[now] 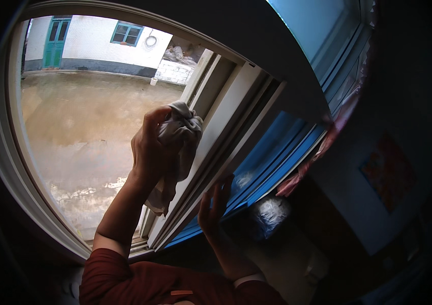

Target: The person wipes the window frame with a cloth, moving around the frame to clean different sections. They adjust the cloth and continue wiping the frame thoroughly.

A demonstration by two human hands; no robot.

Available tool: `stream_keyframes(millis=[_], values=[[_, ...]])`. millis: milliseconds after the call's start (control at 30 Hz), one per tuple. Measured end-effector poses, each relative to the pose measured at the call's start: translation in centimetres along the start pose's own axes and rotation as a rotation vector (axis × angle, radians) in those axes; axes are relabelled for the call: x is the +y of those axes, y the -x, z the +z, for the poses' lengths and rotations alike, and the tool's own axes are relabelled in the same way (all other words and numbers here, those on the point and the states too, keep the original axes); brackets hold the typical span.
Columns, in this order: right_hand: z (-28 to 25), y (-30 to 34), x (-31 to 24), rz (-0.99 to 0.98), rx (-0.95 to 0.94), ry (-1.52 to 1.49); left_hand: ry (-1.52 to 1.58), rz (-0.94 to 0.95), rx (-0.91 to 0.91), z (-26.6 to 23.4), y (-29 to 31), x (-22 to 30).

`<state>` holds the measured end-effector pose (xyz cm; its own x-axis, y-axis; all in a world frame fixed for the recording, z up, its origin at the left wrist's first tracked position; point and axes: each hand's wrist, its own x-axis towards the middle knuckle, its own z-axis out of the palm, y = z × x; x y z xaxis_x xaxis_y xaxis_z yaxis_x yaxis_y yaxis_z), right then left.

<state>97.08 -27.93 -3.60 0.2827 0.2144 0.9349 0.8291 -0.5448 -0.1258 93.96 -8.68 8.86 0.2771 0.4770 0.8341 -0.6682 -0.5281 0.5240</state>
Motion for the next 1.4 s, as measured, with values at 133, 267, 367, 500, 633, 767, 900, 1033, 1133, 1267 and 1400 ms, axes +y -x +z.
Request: stream_keyframes(millis=[133, 267, 367, 500, 633, 767, 900, 1033, 1133, 1267, 1400], values=[[-0.1, -0.2, -0.5, 0.04, -0.024, -0.011, -0.036, 0.277, 0.287, 2.6, -1.9, 0.1], [-0.4, -0.7, -1.3, 0.045, -0.057, -0.065, -0.091, 0.224, 0.026, 5.2, 0.6, -0.2], [-0.3, -0.1, -0.5, 0.065, -0.059, -0.061, -0.033, 0.209, -0.032, 4.5, 1.9, -0.4], [-0.3, 0.2, -0.1, 0.039, -0.034, -0.091, -0.045, 0.179, -0.031, 6.2, -0.1, -0.9], [-0.2, 0.0, -0.1, 0.022, -0.037, -0.115, -0.079, 0.287, 0.05, 7.3, -5.3, 0.5], [0.0, -0.1, -0.2, 0.011, -0.017, -0.136, -0.122, 0.271, -0.002, 7.7, -7.6, 2.0], [0.1, -0.2, -0.3, 0.023, -0.011, -0.136, -0.31, 0.257, -0.206, 6.4, -6.4, 1.0], [0.2, -0.1, -0.1, 0.023, 0.007, -0.143, -0.361, 0.314, -0.285, 5.4, -3.9, -0.4], [0.4, 0.2, 0.4, 0.01, 0.02, -0.135, -0.322, 0.29, -0.303, 5.5, -4.8, -0.2], [0.5, 0.5, 0.8, -0.02, 0.03, -0.105, -0.236, 0.31, -0.186, 6.3, -5.2, -0.1], [0.4, 0.1, 0.3, -0.026, 0.014, -0.108, -0.165, 0.285, -0.053, 6.7, -4.0, -0.7]])
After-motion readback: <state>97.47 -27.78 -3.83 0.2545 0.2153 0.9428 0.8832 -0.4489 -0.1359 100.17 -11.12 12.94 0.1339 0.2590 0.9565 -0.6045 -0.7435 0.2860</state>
